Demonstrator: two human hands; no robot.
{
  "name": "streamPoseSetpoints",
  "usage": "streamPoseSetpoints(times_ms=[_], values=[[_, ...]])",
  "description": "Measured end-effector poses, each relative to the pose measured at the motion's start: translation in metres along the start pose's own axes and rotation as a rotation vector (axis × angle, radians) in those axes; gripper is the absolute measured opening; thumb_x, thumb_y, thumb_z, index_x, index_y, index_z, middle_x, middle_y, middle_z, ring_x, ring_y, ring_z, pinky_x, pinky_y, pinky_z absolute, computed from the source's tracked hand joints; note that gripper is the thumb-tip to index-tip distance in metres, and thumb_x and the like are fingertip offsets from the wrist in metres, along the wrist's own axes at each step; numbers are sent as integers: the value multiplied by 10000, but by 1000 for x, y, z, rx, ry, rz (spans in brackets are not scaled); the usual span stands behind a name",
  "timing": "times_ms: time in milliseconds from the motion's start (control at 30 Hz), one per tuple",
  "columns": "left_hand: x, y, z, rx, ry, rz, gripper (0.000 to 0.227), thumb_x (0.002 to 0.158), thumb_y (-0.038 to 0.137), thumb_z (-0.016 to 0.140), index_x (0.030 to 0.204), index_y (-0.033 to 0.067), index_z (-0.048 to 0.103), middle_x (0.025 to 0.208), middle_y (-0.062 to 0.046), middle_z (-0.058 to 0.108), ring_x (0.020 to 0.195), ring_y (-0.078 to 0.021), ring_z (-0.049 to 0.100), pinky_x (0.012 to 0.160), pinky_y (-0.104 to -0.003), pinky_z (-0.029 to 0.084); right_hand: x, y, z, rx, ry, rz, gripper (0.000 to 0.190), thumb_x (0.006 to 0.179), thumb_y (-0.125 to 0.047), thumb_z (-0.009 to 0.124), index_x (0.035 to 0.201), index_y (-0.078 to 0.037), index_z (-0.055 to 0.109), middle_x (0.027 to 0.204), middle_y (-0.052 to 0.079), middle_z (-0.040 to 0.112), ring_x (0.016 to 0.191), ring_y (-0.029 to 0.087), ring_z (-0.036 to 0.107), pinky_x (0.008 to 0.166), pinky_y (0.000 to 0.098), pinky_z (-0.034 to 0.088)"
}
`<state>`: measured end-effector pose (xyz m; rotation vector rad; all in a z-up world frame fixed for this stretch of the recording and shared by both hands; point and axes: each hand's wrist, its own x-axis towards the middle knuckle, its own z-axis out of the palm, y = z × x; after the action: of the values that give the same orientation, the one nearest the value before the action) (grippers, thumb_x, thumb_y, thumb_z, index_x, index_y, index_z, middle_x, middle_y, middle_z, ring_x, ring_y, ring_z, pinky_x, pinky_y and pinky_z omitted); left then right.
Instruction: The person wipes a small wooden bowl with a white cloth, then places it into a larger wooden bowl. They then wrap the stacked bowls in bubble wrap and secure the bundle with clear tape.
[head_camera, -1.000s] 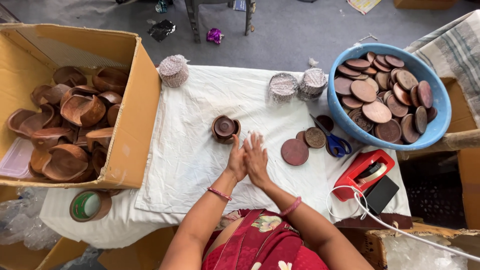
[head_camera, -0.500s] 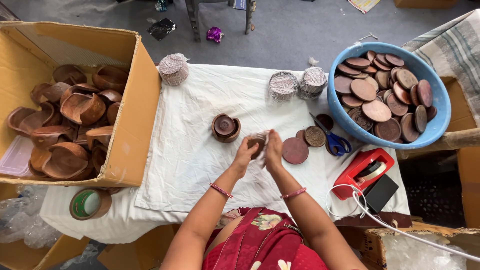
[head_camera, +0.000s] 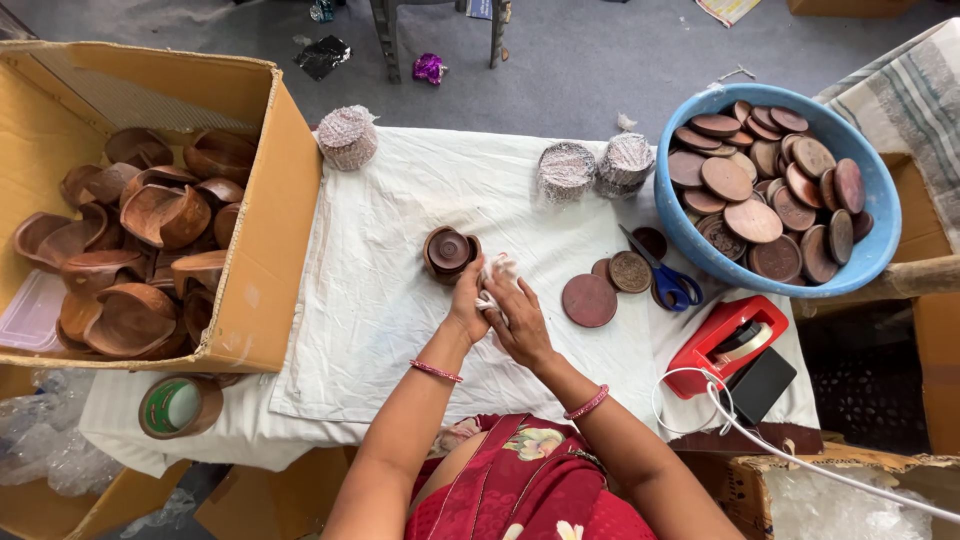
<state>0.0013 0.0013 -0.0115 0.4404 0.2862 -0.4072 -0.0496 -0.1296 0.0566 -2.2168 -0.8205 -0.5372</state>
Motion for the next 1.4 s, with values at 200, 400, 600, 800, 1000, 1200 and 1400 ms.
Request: streamPoseSetpoints(times_ms=[200, 400, 600, 800, 1000, 1200, 1400], values=[[-9, 13, 11, 245, 33, -39, 440, 975, 325, 499, 1365, 148, 599, 1192, -38, 727, 1042, -164, 675, 921, -342, 555, -12, 3, 15, -203, -262, 221, 363, 907, -175, 741, 1211, 5, 656, 1242, 212, 688, 1018, 315, 677, 887, 446, 493], [5, 9, -31, 60, -120, -45, 538, 1065, 492, 529, 1290, 25, 672, 1037, -158, 701, 896, -243, 676, 773, -355, 591, -21, 0, 24, -16, -173, 92, 376, 847, -64, 653, 1221, -89, 692, 1326, 103, 722, 1240, 270, 650, 1044, 428, 478], [-10, 0, -5, -1, 94, 51, 338, 1085, 372, 527, 1290, 130, 642, 1231, -6, 689, 1097, -164, 671, 962, -346, 559, 20, -20, 9, -347, -40, 173, 701, 848, -345, 735, 1416, 0, 511, 1498, 273, 485, 1416, 364, 363, 1112, 599, 190], [-2, 8, -25, -15, 36, -3, 392, 1044, 395, 518, 1252, 93, 656, 1166, -48, 695, 1028, -187, 685, 899, -350, 585, -24, 26, 28, -52, -232, -9, 513, 1024, -251, 612, 1514, -159, 492, 1592, 112, 495, 1510, 275, 430, 1289, 465, 294], [28, -33, -54, 41, -15, 61, 372, 1154, 451, 539, 1264, 118, 663, 1088, 42, 652, 899, -83, 566, 756, -245, 511, 16, 13, -5, -287, 25, 47, 483, 986, -240, 592, 1420, -30, 576, 1442, 230, 552, 1346, 387, 501, 1112, 486, 367], [11, -23, -11, 523, 38, 237, 208, 1045, 231, 590, 1225, 141, 642, 1106, 68, 678, 873, -38, 551, 759, -224, 472, 14, 41, 6, 227, -128, 952, 356, 1086, -360, 541, 1202, -31, 615, 891, 231, 717, 810, 322, 716, 715, 399, 505], [-17, 29, 10, 1736, 140, 411, 209, 985, 250, 709, 1056, 55, 695, 977, -140, 756, 918, -319, 707, 759, -419, 538, 4, 45, 3, 233, -41, 528, 260, 1017, -204, 597, 1211, -37, 643, 887, 158, 729, 774, 272, 720, 689, 362, 549]])
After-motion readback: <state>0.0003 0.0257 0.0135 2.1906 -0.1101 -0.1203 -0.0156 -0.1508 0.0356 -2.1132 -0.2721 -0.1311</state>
